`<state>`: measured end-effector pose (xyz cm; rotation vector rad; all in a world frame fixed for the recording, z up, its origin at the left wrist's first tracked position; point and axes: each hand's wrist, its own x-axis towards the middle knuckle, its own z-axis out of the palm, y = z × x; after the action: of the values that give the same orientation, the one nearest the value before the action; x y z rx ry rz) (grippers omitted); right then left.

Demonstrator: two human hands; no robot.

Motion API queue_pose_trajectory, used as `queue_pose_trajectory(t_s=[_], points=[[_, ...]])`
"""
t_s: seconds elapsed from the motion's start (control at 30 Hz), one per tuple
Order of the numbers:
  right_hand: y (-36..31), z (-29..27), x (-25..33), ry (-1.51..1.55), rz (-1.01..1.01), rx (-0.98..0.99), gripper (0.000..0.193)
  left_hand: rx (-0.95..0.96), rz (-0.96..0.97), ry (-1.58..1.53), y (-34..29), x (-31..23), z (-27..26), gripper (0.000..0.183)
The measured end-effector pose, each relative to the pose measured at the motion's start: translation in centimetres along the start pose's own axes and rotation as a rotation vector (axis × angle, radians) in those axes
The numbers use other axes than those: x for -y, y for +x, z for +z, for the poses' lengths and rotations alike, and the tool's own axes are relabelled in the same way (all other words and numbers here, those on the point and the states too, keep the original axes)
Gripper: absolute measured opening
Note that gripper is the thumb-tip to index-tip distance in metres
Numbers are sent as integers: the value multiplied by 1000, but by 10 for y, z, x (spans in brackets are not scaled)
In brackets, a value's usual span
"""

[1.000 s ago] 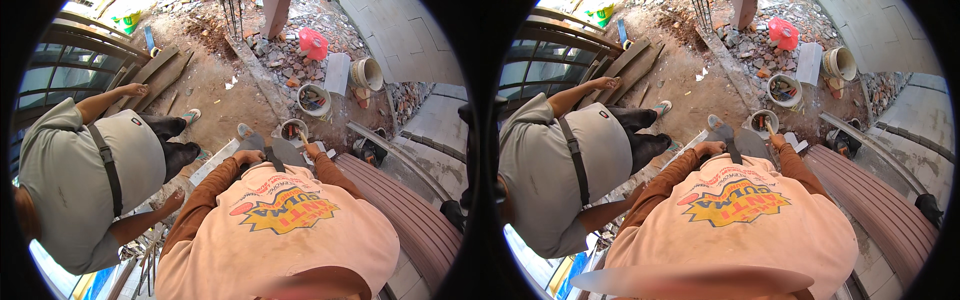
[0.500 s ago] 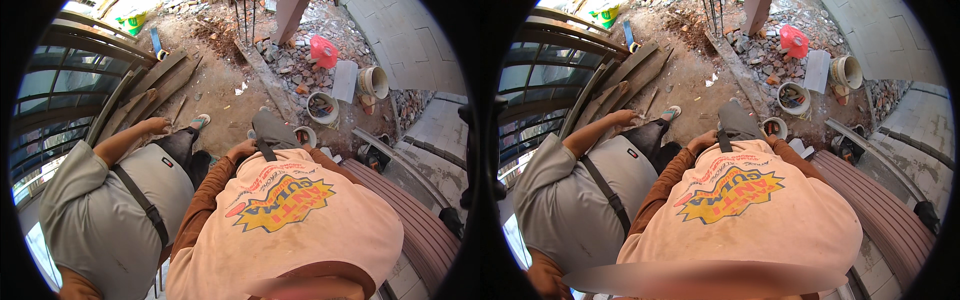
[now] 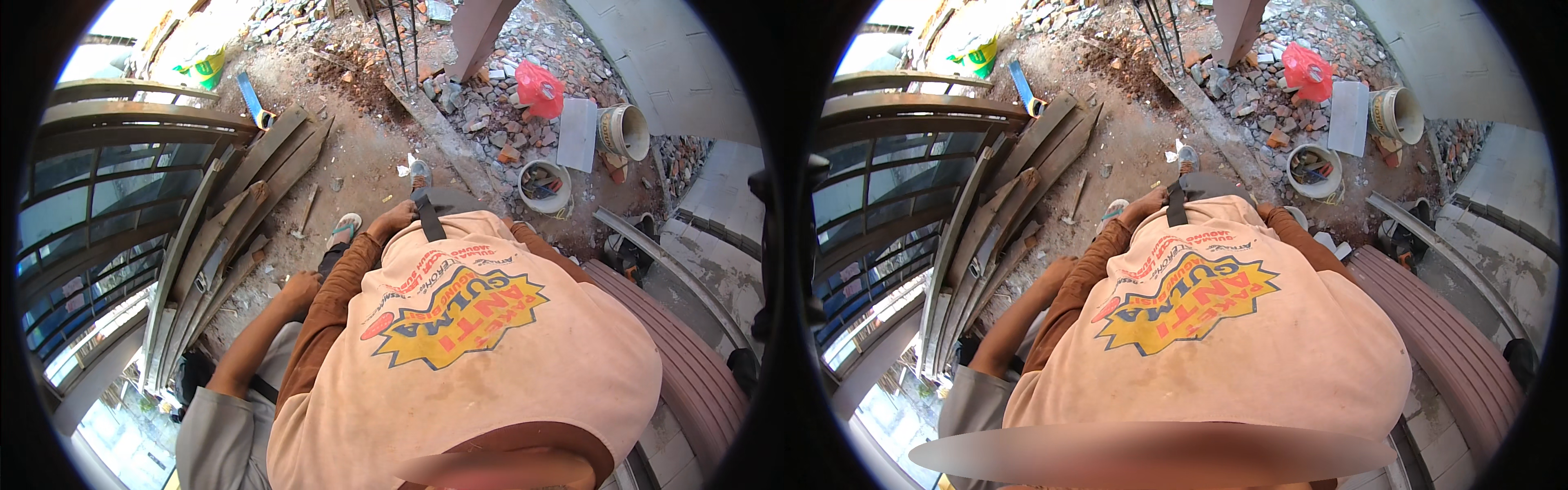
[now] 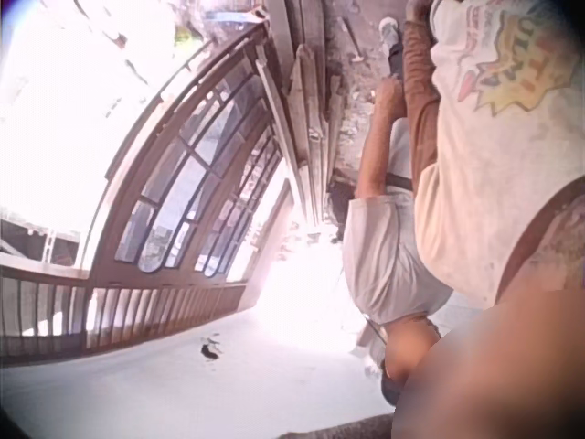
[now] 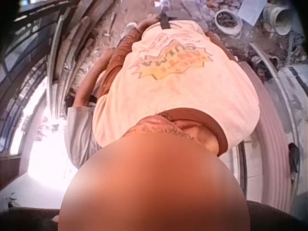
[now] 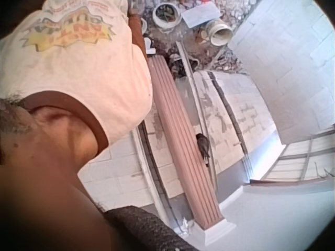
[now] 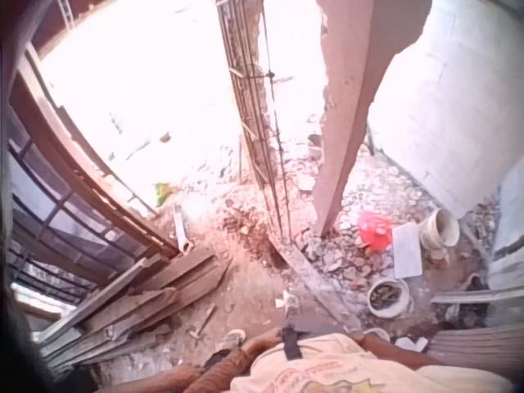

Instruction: The person kneels on a debris-covered floor and uses a tape measure to mark a wall. They then position a long metal trim piece along the wall and secure it by tapping with a hammer. The person also uses a brush to clean the wall surface near the trim.

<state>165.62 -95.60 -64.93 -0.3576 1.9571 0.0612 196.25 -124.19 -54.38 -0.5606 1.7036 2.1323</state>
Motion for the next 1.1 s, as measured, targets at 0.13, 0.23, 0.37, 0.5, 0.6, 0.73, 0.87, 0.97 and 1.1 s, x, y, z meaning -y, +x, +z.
queue_pose_trajectory(t_s=[0.13, 0.23, 0.37, 0.5, 0.6, 0.73, 0.87, 0.97, 1.1], points=[[18, -27, 56, 61, 1, -12, 65, -46, -27, 59, 18, -36, -57, 27], [25, -44, 98, 98, -6, -14, 65, 165, -149, 151, 20, -66, -97, 38], [20, -65, 151, 210, 35, -30, 64, 282, -35, 255, 34, -105, -129, 44], [20, -57, 171, 418, 40, 30, 55, 330, 19, 353, 47, -128, -154, 45], [49, -27, 164, 369, 52, -21, 61, 366, 46, 274, 57, -124, -183, 47], [87, 34, 179, 493, 118, -152, 76, 378, -40, 551, 72, -103, -257, 49], [41, 72, 230, 549, 173, -139, 64, 505, -161, 518, 50, -91, -346, 48], [15, 94, 279, 715, 133, -5, 40, 541, -175, 552, 25, -99, -392, 47], [41, 139, 334, -124, -10, 38, 37, 681, -178, 620, 24, -113, -421, 45]])
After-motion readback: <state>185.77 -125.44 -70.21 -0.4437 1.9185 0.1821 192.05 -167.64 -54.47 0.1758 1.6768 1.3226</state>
